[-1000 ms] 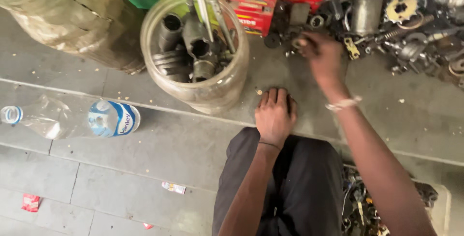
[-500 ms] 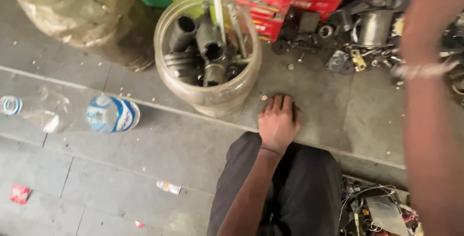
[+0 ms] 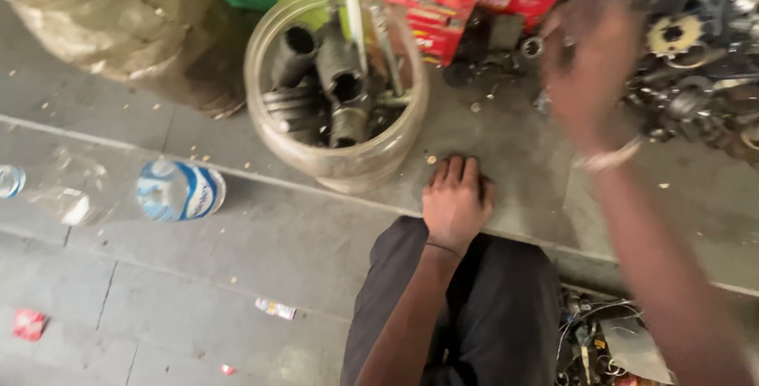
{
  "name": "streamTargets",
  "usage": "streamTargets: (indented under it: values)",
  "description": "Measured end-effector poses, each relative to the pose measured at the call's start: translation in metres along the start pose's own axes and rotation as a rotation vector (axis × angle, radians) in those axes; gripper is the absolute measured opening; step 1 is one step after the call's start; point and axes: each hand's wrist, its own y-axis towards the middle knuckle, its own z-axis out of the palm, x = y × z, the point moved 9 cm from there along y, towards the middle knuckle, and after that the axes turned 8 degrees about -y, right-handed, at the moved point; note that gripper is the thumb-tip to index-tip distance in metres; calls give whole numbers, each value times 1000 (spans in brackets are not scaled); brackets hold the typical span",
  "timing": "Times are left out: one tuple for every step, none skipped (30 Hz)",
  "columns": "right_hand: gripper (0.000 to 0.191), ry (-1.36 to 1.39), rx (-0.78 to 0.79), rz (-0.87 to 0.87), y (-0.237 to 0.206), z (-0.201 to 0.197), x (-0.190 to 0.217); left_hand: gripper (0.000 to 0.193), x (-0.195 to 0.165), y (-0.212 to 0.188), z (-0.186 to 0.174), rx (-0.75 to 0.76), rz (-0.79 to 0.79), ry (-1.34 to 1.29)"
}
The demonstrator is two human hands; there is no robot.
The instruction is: The person sits on the floor and sorts through a pile of small mechanical parts on a low shelf. They wipe a part with a cloth, pick up and inspect various components, and handle a spool of wire before returning to sorting the pile.
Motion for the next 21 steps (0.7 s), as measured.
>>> streamTargets:
  values:
    - [17, -9, 114, 3, -17, 10, 20, 17, -1, 0, 0, 6, 14, -4]
    - [6, -73, 261, 25, -30, 24, 31, 17, -1, -1, 2, 18, 13, 4]
    - [13, -189, 381, 102, -44, 37, 37, 17, 0, -1, 2, 31, 9, 15]
    - [27, -194, 378, 81, -52, 40, 50, 17, 1, -1, 3, 42, 3, 30]
    - [41, -197, 374, 57, -57, 44, 60, 18, 1, -1, 2, 38, 4, 26]
    - [39, -241, 387, 77, -61, 48, 63, 19, 1, -1, 2, 31, 8, 18]
    - [36, -288, 399, 96, -63, 52, 63, 19, 0, -1, 2, 24, 15, 7]
    - [34, -331, 413, 119, -64, 55, 60, 18, 0, -1, 2, 19, 19, 7]
    - [31, -273, 405, 154, -65, 56, 57, 17, 0, -1, 2, 19, 22, 10]
    - [28, -214, 393, 192, -66, 57, 53, 17, 0, -1, 2, 20, 28, 14]
    - [26, -153, 378, 227, -67, 56, 48, 16, -1, -2, 3, 23, 36, 19]
    - [24, -141, 395, 264, -70, 58, 42, 15, -1, -2, 4, 23, 46, 22]
    - [22, -128, 417, 298, -73, 60, 36, 14, -1, -3, 4, 22, 51, 24]
    - [20, -114, 443, 335, -77, 62, 30, 15, -1, -3, 5, 20, 59, 30]
    - [22, -113, 448, 345, -80, 62, 26, 16, -1, -4, 6, 22, 67, 37]
    - [25, -112, 453, 356, -81, 62, 22, 17, -1, -5, 7, 23, 75, 45]
    - [30, -110, 457, 367, -83, 62, 19, 16, 0, -5, 7, 25, 72, 41]
    - [28, -130, 461, 374, -84, 63, 16, 15, 1, -6, 7, 26, 68, 38]
    - [27, -149, 464, 380, -83, 63, 13, 14, 1, -6, 7, 24, 66, 36]
    - [25, -168, 468, 384, -83, 64, 10, 15, 0, -7, 6, 22, 84, 26]
    - [25, -181, 460, 401, -82, 63, 7, 17, -1, -7, 5, 16, 100, 18]
